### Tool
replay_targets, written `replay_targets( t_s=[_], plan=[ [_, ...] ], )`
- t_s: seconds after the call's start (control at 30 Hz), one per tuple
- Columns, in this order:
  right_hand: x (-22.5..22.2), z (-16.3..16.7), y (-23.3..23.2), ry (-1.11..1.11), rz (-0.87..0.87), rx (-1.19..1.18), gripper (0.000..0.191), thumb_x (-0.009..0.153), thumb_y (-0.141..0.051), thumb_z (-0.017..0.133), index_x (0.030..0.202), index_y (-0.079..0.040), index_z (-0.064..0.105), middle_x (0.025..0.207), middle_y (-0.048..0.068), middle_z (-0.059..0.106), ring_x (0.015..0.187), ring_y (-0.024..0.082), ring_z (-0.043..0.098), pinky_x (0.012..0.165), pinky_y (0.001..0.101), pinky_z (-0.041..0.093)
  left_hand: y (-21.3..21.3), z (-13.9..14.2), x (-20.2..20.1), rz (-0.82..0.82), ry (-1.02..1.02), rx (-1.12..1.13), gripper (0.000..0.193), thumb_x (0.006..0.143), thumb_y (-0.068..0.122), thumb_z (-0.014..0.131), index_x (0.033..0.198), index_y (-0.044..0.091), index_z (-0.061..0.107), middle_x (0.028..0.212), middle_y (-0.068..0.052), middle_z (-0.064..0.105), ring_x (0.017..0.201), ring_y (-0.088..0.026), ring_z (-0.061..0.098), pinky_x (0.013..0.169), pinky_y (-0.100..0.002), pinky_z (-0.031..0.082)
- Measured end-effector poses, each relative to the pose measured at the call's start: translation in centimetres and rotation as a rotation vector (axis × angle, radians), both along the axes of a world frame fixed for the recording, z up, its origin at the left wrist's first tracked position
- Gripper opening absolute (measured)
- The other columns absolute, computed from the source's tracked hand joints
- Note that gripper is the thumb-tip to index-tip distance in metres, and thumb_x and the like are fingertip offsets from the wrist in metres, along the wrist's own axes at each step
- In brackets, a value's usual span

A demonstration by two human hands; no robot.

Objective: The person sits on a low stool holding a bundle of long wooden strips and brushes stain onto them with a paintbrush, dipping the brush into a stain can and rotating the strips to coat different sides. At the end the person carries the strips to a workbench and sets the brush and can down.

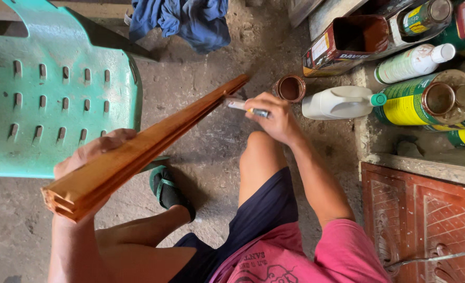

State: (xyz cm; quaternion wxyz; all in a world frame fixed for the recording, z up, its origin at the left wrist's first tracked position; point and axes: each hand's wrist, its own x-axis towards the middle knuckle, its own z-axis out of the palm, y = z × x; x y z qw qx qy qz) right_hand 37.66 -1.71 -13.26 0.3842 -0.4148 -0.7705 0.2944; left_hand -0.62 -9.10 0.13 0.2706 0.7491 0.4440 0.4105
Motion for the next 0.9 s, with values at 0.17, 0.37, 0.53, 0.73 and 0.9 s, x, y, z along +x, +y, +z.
replay_targets(
  t_s=[0.17,0.37,0.53,0.73,0.9],
  plan=[
    [0.1,2.4,-1.8,0.151,0.16,0.135,0.024,0.092,-0.006,0.082,0.113,-0.009,0.07,0.109,0.006,0.072,0.105,0.024,0.075,0.088,0.0349,0.061,0.3,1.0,0.6,-0.019,-0.053,0.042,0.029,0.097,0.01,0.07,0.122,0.003,0.057,0.123,-0.009,0.07,0.113,-0.019,0.072,0.092,-0.03,0.061],
    [-0.8,4.4,-1.7,-0.002,0.049,0.033,0.027,0.087,-0.004,0.084,0.112,-0.009,0.073,0.108,0.009,0.075,0.091,0.022,0.074,0.076,0.0313,0.061,-0.4,1.3,0.6,0.196,0.4,-0.145,0.027,0.088,0.021,0.075,0.115,0.016,0.072,0.121,0.008,0.074,0.097,-0.008,0.073,0.076,-0.021,0.054],
    [-1.2,7.5,-5.2,0.115,0.142,0.124,0.03,0.09,-0.005,0.083,0.116,-0.011,0.069,0.113,0.007,0.072,0.104,0.023,0.076,0.084,0.0338,0.065,-0.6,0.9,0.4,0.206,0.532,-0.326,0.028,0.088,0.027,0.071,0.116,0.02,0.073,0.122,0.01,0.074,0.097,-0.007,0.071,0.074,-0.024,0.052],
    [-2.8,11.2,-7.1,0.104,0.203,0.235,0.035,0.087,-0.007,0.087,0.117,-0.011,0.067,0.116,0.007,0.071,0.107,0.024,0.075,0.082,0.0338,0.063,-0.3,0.4,0.3,0.037,0.161,-0.106,0.029,0.095,0.025,0.074,0.121,0.017,0.064,0.129,0.01,0.07,0.111,-0.011,0.07,0.089,-0.027,0.055],
    [-2.5,11.6,-7.2,0.202,0.231,0.172,0.034,0.09,-0.005,0.084,0.119,-0.011,0.067,0.117,0.009,0.07,0.106,0.027,0.076,0.082,0.0338,0.064,-0.3,0.2,0.7,0.134,0.564,0.081,0.029,0.088,0.016,0.082,0.113,0.011,0.069,0.122,0.006,0.074,0.093,-0.013,0.071,0.07,-0.028,0.053]
  ],
)
